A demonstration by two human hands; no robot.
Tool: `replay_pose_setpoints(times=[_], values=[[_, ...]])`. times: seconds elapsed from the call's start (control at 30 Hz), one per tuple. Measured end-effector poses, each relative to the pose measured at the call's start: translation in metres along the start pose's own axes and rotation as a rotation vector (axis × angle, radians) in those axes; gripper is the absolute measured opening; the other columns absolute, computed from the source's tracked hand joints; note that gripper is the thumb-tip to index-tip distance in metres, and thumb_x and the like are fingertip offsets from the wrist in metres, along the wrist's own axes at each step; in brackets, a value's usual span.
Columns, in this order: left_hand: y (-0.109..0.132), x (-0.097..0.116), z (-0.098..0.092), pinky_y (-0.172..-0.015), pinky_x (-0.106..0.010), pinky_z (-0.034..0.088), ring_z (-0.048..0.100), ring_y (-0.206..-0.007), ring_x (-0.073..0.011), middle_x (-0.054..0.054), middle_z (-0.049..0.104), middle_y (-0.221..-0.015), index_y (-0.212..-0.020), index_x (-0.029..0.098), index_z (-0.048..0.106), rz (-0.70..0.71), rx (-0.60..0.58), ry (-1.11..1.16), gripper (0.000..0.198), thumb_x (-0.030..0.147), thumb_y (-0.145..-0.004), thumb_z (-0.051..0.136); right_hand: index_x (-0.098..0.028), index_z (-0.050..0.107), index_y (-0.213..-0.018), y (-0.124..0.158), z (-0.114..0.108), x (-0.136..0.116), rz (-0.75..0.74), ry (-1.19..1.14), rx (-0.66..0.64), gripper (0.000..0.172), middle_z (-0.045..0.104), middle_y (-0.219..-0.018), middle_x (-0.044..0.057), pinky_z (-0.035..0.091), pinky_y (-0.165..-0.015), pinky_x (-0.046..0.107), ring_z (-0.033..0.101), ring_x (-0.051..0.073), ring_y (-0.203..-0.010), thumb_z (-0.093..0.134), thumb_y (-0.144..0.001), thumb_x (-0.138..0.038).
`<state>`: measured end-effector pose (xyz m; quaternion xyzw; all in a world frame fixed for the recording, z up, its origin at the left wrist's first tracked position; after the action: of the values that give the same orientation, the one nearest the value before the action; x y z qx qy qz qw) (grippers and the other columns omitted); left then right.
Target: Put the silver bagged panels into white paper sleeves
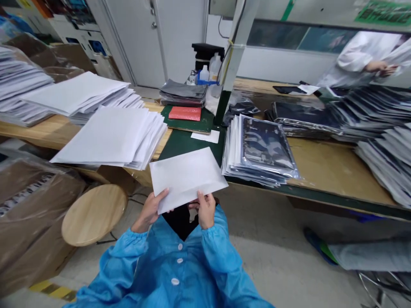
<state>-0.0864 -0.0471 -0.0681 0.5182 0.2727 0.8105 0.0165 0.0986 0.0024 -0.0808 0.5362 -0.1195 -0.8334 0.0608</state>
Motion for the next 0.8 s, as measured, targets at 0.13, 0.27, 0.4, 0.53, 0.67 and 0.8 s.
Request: replay_pose_setpoints(times=[0.13,0.27,0.4,0.53,0.67,0.8], values=[[0.027,0.007,0.002,-0.044,-0.033,0.054,0.066,-0.052,-0.0244,-0.010,0.072,-0.069,-0.089,0.013,0.072,0.124,-0.018,-0.185,0.045,0.050,-0.064,0.081,-0.017,0.067,-0.072,-0.001,-0.013,-0.014,-0.071,-0.005,-0.019,0.043,0.064,-0.055,-0.002,0.050,-0.036,0.023,0.054,0.012,-0.041,0.087,-0.060,-0.052],[0.066,0.031,-0.004,-0.070,-0.035,0.061,0.071,-0.083,-0.0306,-0.011,0.076,-0.084,-0.086,0.015,0.076,0.385,0.127,-0.311,0.035,0.044,-0.066,0.082,-0.018,0.066,-0.068,0.014,-0.004,-0.021,-0.041,-0.021,-0.226,0.038,0.063,-0.054,-0.001,0.051,-0.042,0.026,0.057,0.014,-0.043,0.081,-0.071,-0.054],[0.069,0.086,-0.020,-0.038,-0.027,0.049,0.062,-0.046,-0.0203,-0.005,0.065,-0.057,-0.075,0.014,0.069,0.523,0.319,-0.081,0.042,0.055,-0.072,0.073,-0.019,0.071,-0.085,0.026,0.012,-0.033,-0.056,0.098,-0.403,0.036,0.072,-0.069,0.006,0.053,-0.047,0.028,0.063,0.017,-0.052,0.076,-0.078,-0.053],[0.051,0.172,-0.045,-0.036,-0.021,0.045,0.059,-0.043,-0.0125,-0.003,0.071,-0.074,-0.094,0.014,0.064,0.684,0.457,0.134,0.041,0.049,-0.075,0.074,-0.018,0.072,-0.088,0.031,0.020,-0.048,-0.109,0.244,-0.413,0.035,0.073,-0.071,0.007,0.054,-0.050,0.028,0.064,0.018,-0.054,0.074,-0.080,-0.052],[0.033,0.208,-0.059,-0.038,-0.018,0.045,0.062,-0.044,-0.0124,-0.006,0.072,-0.071,-0.084,0.013,0.060,0.530,0.367,0.117,0.030,0.040,-0.079,0.072,-0.017,0.071,-0.089,0.038,0.009,-0.061,-0.128,0.352,-0.397,0.037,0.073,-0.074,0.008,0.056,-0.054,0.030,0.065,0.019,-0.057,0.070,-0.083,-0.053],[0.041,0.179,-0.069,-0.037,-0.020,0.045,0.062,-0.042,-0.0160,-0.006,0.066,-0.054,-0.072,0.013,0.059,0.434,0.345,-0.020,0.034,0.046,-0.078,0.069,-0.016,0.072,-0.086,0.040,-0.026,-0.093,-0.198,0.525,-0.374,0.035,0.071,-0.069,0.007,0.056,-0.055,0.029,0.064,0.019,-0.057,0.069,-0.083,-0.051]])
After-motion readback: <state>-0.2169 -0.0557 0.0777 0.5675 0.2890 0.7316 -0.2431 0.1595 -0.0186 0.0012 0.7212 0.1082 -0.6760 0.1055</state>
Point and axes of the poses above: each hand's wrist, its own y-axis away from the middle knuckle, its own z-axis out of the palm, x = y × z, the point moved 7 cm from there along -y, towards the middle knuckle
